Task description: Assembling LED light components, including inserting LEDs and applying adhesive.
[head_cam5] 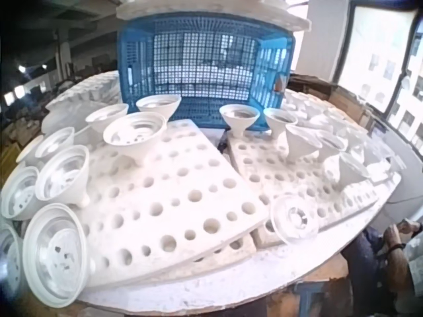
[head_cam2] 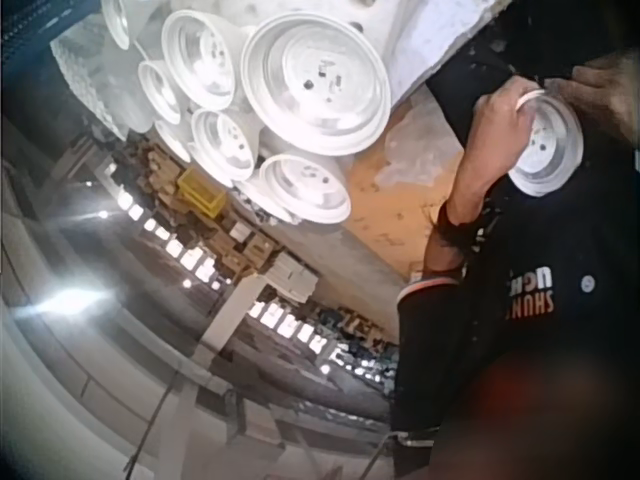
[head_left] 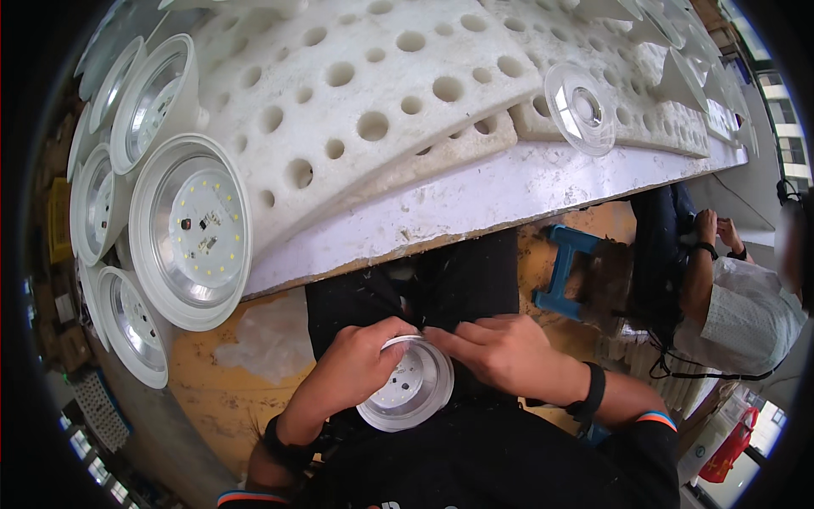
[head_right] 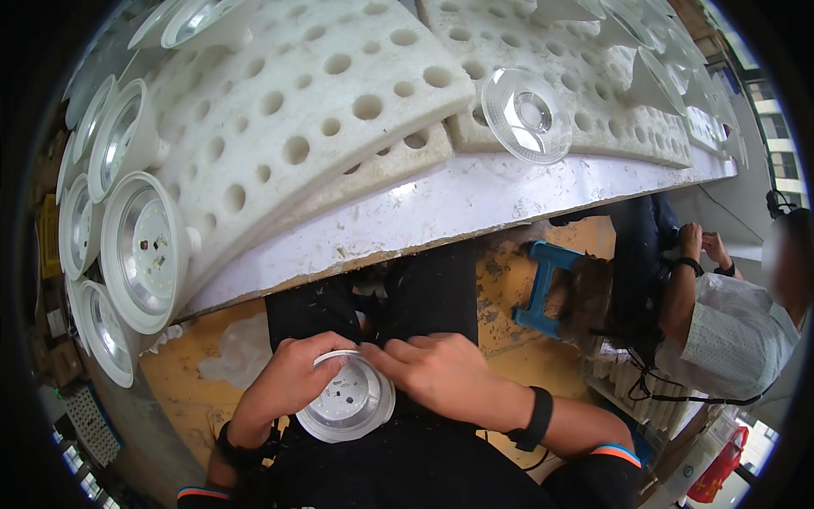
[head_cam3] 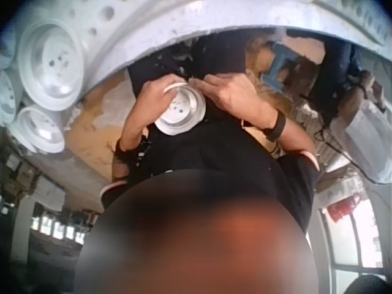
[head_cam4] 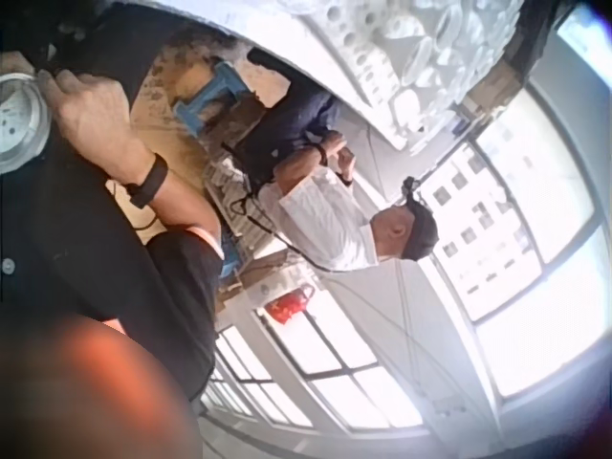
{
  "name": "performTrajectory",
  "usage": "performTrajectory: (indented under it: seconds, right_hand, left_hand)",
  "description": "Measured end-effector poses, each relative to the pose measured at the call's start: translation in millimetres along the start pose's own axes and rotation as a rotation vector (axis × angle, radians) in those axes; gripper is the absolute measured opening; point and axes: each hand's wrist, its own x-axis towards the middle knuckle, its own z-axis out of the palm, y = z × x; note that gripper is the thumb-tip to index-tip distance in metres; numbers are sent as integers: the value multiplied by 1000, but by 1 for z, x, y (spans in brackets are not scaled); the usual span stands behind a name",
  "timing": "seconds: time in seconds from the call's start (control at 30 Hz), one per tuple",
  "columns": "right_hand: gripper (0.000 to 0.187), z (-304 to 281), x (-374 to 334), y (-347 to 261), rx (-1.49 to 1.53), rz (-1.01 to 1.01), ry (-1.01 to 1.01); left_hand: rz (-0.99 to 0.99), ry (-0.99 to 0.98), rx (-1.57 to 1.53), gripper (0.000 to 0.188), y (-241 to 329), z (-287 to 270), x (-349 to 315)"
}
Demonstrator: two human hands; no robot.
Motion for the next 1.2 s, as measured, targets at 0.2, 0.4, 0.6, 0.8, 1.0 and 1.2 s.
performTrajectory:
  seconds: [0.2,0.4,0.6,0.8,1.0,1.2]
  right_hand:
    - [40,8,19,-7,25,12,49]
    - [28,36,5,10,714,378,301]
    - [29,35,7,4,901,508,-25]
    - [23,45,0,8,855,399,138]
    - [23,47,0,10,953,442,112]
    - [24,50,-1,12,1003,466,101]
  left_hand:
    - [52,68,-35,48,0,4,3]
    - [-34,-14,-108,73,6,-4,2]
    - [28,-18,-171,72,1,-1,0]
    - [83,-1,-267,56,-9,3,-13]
    - [164,56,-376,50,-20,10,-8]
    - [19,3,-363,39,-17,5,-6]
